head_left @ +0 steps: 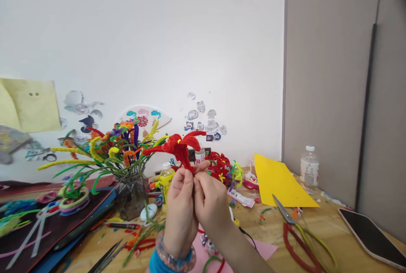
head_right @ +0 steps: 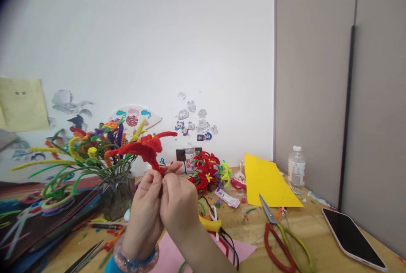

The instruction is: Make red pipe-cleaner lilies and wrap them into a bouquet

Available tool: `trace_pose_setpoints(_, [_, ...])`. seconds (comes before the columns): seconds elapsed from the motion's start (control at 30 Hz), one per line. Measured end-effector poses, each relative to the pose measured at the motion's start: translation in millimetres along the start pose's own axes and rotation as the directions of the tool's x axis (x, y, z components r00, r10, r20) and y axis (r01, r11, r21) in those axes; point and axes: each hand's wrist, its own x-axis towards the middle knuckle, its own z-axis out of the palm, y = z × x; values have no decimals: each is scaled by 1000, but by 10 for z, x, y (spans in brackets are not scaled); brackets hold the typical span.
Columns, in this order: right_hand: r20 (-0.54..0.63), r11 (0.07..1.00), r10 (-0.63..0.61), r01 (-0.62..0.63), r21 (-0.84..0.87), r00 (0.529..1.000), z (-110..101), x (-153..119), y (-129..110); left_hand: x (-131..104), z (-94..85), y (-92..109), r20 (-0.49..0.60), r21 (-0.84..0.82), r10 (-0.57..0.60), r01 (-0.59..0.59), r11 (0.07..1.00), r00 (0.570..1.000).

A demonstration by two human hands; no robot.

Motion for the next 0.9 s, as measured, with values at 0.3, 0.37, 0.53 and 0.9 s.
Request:
trace_pose_setpoints(0.3, [45,984,140,-144,107,989,-16,17,10,5,21,49,52,110,-25,19,994,998])
trace_pose_setpoints(0.37, [95,980,133,-145,134,987,-46,53,50,62,-25,78,99,196,-31,11,980,995])
trace_pose_setpoints(0.53, [188,954,131,-175,243,973,-139,136,122,194,-151,205,153,512,103,-168,843,983])
trace_pose_setpoints(0.9, [363,898,179,-302,318,914,-159,165,210,223,-123,307,108,594,162,-194,781,981])
